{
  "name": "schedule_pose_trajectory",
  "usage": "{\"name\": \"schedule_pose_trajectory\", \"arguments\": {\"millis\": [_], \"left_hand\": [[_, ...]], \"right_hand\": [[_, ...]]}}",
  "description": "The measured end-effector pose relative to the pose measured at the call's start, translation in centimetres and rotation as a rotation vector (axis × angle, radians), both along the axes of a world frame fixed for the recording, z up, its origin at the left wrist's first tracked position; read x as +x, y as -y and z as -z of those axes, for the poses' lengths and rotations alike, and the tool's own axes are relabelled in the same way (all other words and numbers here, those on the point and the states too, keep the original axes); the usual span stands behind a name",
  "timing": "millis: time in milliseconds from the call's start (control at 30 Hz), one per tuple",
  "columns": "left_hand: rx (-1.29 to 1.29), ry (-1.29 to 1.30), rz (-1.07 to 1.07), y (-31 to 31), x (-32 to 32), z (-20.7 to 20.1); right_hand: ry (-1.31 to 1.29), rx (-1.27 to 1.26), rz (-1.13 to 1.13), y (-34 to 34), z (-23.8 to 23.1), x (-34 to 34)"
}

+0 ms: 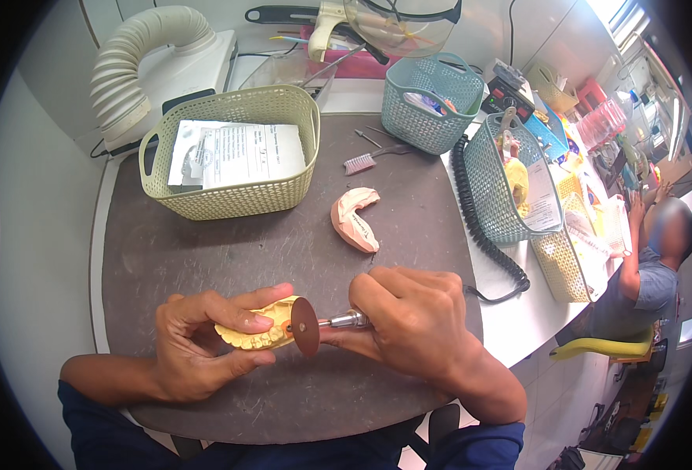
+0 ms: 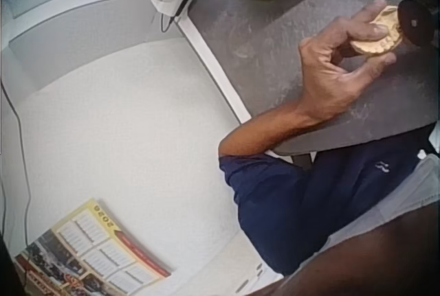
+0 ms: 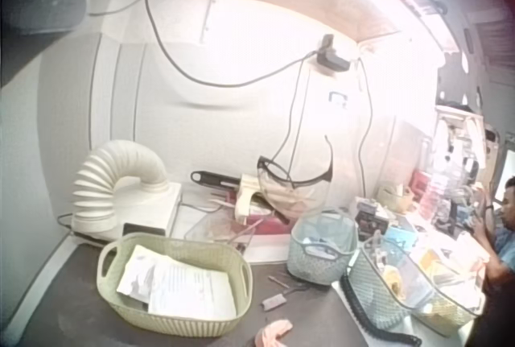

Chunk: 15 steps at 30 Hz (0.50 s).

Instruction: The person uses a rotary grinding tool to smooth the surface of a yellow denture mold. They hold the mold in one hand and the tool in the other, applying the spinning disc to the teeth area. The person periodically stops to inspect the fit by joining the yellow mold with a pink counterpart.

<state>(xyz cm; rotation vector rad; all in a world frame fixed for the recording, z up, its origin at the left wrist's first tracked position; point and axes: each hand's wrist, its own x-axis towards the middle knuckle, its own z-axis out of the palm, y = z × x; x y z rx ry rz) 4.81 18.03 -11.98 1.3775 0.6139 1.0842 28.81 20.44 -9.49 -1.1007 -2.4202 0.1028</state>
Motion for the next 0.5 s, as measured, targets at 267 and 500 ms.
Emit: {"name": "schedule_pose_trajectory", "arguments": {"millis": [267, 500], "left_hand": [[0.008, -0.016, -0.006, -0.04, -0.01, -0.08], [0.011, -0.026, -0.012, -0.04, -0.05, -0.19]], "right_hand": [[0.003, 0.004, -0.001, 0.02, -0.04, -0.01], [-0.002, 0.015, -0.006, -0.05, -0.02, 0.0]]}}
